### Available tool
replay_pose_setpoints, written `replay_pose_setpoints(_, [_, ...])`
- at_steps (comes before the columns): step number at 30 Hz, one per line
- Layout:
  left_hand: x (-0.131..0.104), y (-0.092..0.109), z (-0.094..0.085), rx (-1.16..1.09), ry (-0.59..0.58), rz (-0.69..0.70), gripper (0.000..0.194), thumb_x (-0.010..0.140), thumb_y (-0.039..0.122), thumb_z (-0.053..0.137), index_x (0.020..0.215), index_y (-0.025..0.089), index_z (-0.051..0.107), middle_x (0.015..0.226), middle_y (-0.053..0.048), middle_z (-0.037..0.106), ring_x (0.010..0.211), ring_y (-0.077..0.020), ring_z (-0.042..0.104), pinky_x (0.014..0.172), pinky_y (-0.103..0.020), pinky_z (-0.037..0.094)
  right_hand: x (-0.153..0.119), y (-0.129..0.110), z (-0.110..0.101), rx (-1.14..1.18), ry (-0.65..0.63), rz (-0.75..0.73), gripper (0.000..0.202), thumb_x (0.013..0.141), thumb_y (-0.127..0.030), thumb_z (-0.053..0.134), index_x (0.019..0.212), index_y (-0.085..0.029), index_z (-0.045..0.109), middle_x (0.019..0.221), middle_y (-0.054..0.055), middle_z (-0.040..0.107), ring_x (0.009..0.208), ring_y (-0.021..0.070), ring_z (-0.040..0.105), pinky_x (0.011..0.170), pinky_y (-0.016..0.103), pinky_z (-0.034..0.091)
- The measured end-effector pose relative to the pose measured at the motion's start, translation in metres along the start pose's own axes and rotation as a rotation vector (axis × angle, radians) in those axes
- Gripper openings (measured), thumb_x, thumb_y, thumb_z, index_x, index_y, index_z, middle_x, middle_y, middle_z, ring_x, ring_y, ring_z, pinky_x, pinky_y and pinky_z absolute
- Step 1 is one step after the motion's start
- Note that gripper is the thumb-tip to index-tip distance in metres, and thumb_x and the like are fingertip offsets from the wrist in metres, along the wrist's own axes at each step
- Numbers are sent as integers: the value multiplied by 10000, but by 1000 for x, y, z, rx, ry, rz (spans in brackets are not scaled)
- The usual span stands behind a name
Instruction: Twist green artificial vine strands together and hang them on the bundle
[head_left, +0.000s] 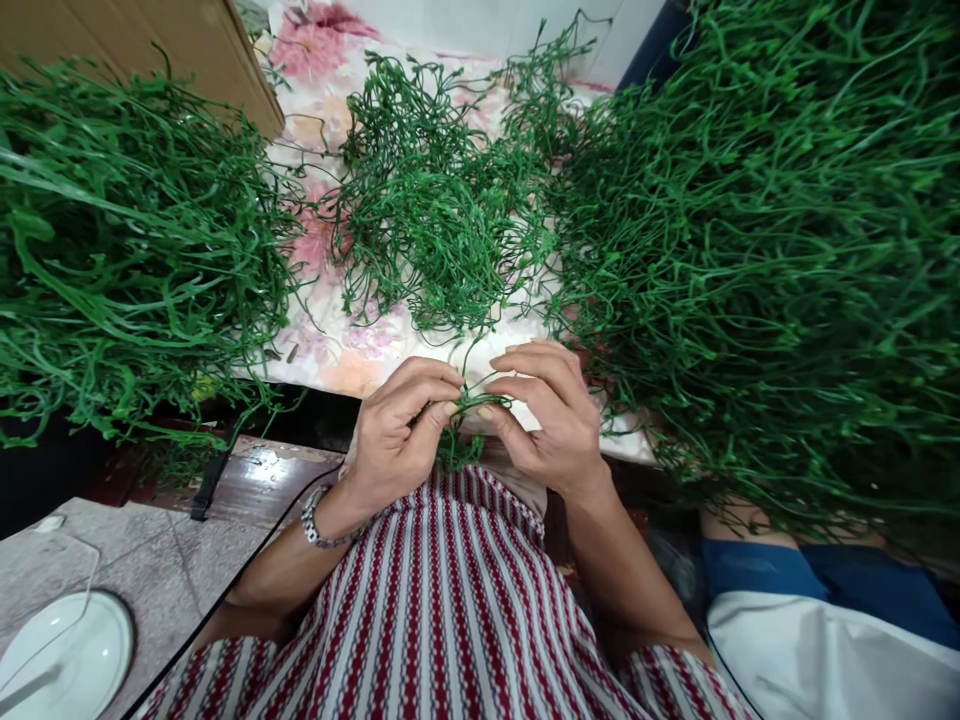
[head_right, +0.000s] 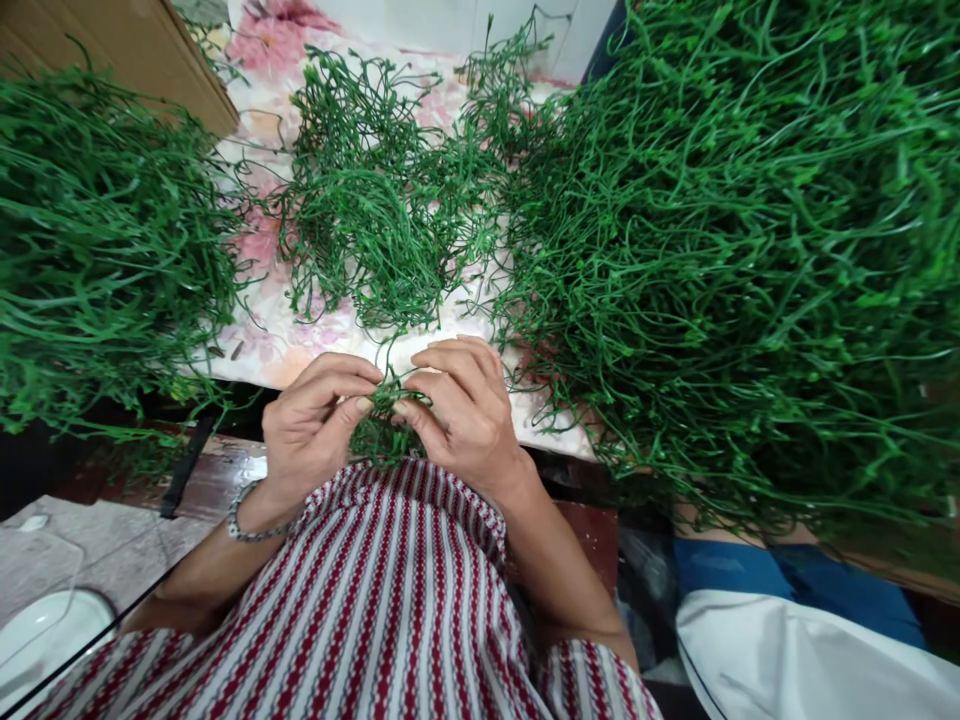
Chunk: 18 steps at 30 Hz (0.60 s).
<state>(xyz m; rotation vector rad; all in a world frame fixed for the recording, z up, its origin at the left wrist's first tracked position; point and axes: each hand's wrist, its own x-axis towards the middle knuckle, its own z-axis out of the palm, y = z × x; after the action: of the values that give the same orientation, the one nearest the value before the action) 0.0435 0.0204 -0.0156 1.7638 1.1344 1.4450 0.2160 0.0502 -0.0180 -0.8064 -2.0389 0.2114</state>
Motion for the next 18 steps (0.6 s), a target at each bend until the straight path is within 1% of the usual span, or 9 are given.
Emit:
replay_pose_setpoints(2, [-1, 0, 2, -53, 90, -11, 111, 816, 108, 546, 843, 176, 630, 882, -45, 642, 858, -155, 597, 770, -305, 472, -4, 0, 4, 27, -5, 19, 131, 737, -215, 678, 845, -181, 610, 946, 82, 642, 940, 226, 586, 854, 424, 476])
replay_pose_setpoints(4, [-1, -1, 3, -105, 145, -26, 102, 816, 119, 550, 844, 172, 632, 875, -46, 647, 859, -159, 602, 772, -308, 474, -8, -1, 8, 73, -34, 58, 105, 748, -197, 663, 833, -159, 613, 933, 96, 639, 936, 222, 579, 833, 411, 484])
replay_pose_setpoints(7, [-1, -4, 3, -132, 168, -52, 101, 815, 120, 553, 855, 167, 633, 820, -34, 630, 799, -139, 592, 702, -262, 468, -12, -4, 7, 121, -118, 122, 99, 782, -223, 625, 848, -149, 627, 950, 105, 628, 956, 225, 567, 838, 414, 478])
replay_pose_setpoints(9, [-1, -7, 2, -102, 162, -66, 107, 810, 111, 558, 861, 166, 635, 773, -19, 610, 741, -116, 572, 638, -223, 448, -11, -5, -3, 167, -137, 159, 124, 802, -261, 602, 866, -160, 635, 993, 103, 621, 985, 234, 563, 861, 428, 465])
replay_pose_setpoints(10, [-1, -8, 2, -79, 149, -61, 110, 806, 106, 562, 860, 165, 636, 750, -12, 601, 713, -107, 560, 614, -211, 437, -9, -6, -10, 187, -103, 178, 135, 814, -274, 584, 876, -167, 639, 1011, 101, 618, 990, 236, 565, 867, 431, 460])
replay_pose_setpoints(13, [0, -9, 1, -23, 79, -9, 121, 794, 83, 565, 850, 163, 638, 700, -1, 589, 669, -99, 545, 598, -206, 427, 3, -11, -29, 158, 84, 209, 142, 830, -249, 551, 917, -185, 643, 1019, 91, 613, 962, 226, 576, 858, 413, 461])
replay_pose_setpoints(14, [0, -9, 1, -12, 55, 14, 125, 789, 73, 565, 843, 161, 636, 686, 1, 586, 665, -101, 546, 600, -209, 427, 7, -13, -32, 128, 101, 192, 146, 823, -236, 563, 938, -189, 640, 1013, 88, 616, 954, 222, 577, 853, 403, 462])
replay_pose_setpoints(15, [0, -9, 1, -4, 30, 31, 128, 785, 62, 562, 830, 159, 633, 676, 0, 583, 667, -103, 548, 604, -212, 429, 12, -15, -33, 105, 67, 164, 166, 814, -228, 582, 966, -189, 634, 1009, 86, 620, 953, 219, 576, 851, 394, 463])
replay_pose_setpoints(18, [0, -6, 3, -6, -34, 61, 132, 781, 36, 548, 780, 151, 613, 663, -1, 574, 661, -103, 546, 612, -215, 430, 19, -18, -22, 131, -217, 98, 238, 824, -250, 597, 1043, -158, 598, 952, 85, 641, 903, 199, 583, 812, 359, 472])
